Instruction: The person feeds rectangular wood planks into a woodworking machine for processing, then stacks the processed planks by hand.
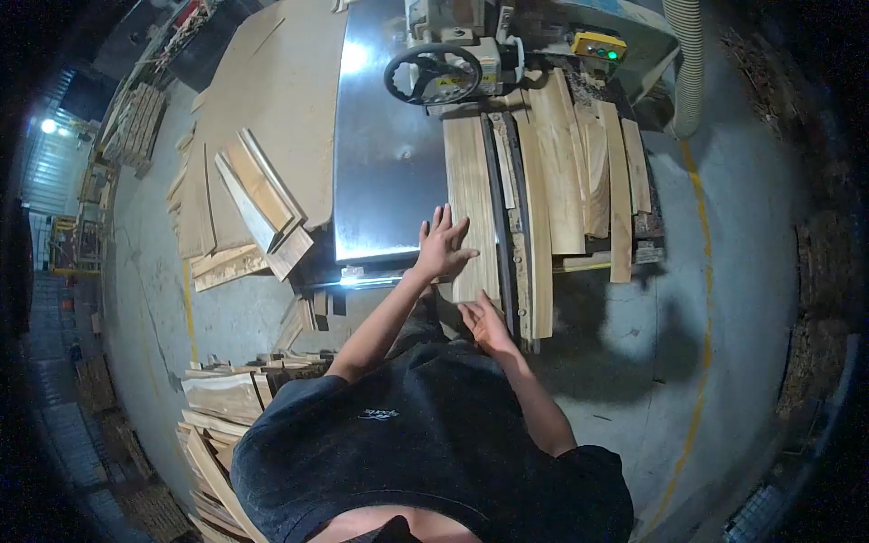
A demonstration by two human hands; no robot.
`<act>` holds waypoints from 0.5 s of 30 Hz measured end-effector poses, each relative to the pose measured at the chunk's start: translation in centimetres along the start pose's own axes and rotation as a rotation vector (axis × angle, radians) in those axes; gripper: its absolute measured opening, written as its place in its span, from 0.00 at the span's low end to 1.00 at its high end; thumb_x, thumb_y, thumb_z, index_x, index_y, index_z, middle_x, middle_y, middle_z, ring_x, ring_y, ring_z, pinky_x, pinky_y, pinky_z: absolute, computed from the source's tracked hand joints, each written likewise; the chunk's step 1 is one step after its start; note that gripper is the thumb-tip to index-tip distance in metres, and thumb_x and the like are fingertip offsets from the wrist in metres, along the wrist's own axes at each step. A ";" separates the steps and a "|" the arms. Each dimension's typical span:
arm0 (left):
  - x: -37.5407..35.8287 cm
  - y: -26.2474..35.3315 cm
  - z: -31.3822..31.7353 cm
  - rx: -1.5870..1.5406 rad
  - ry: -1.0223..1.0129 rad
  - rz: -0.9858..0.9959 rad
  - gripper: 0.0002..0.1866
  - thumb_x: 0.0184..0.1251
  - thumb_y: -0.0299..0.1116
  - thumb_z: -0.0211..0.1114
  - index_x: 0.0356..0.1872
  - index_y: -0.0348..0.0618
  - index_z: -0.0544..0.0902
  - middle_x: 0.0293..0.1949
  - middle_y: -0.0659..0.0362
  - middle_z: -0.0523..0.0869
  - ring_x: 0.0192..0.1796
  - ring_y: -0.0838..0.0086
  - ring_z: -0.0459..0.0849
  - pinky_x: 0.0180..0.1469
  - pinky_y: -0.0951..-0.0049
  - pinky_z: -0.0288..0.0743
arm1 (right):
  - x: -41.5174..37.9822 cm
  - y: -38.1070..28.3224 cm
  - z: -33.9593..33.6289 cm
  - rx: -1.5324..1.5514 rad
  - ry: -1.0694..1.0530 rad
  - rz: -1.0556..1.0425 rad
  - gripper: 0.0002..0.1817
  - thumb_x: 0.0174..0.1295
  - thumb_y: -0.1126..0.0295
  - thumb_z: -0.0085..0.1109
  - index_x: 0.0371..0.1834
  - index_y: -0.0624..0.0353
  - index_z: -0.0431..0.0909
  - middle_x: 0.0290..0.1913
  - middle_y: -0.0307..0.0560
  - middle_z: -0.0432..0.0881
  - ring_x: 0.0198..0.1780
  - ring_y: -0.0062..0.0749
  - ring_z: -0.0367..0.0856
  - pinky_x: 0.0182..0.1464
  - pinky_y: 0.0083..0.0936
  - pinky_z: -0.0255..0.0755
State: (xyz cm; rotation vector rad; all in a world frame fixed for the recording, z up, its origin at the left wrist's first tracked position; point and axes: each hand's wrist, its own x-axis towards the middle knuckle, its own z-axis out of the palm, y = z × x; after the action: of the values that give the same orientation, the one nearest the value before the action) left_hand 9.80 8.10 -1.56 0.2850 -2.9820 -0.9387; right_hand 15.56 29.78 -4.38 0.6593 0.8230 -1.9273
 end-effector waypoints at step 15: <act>18.7 -12.5 -11.8 -0.062 0.585 0.088 0.16 0.48 0.34 0.75 0.39 0.40 0.86 0.52 0.44 0.84 0.56 0.45 0.80 0.59 0.53 0.75 | 11.8 -8.8 11.3 -0.261 0.433 -0.068 0.26 0.69 0.39 0.54 0.30 0.51 0.72 0.19 0.33 0.70 0.16 0.20 0.68 0.15 0.16 0.56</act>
State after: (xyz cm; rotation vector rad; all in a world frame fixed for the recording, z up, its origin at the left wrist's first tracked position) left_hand -5.74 -11.89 0.10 0.3516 -2.4074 -0.7694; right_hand 1.24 18.10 -3.25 0.9106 1.3552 -1.7156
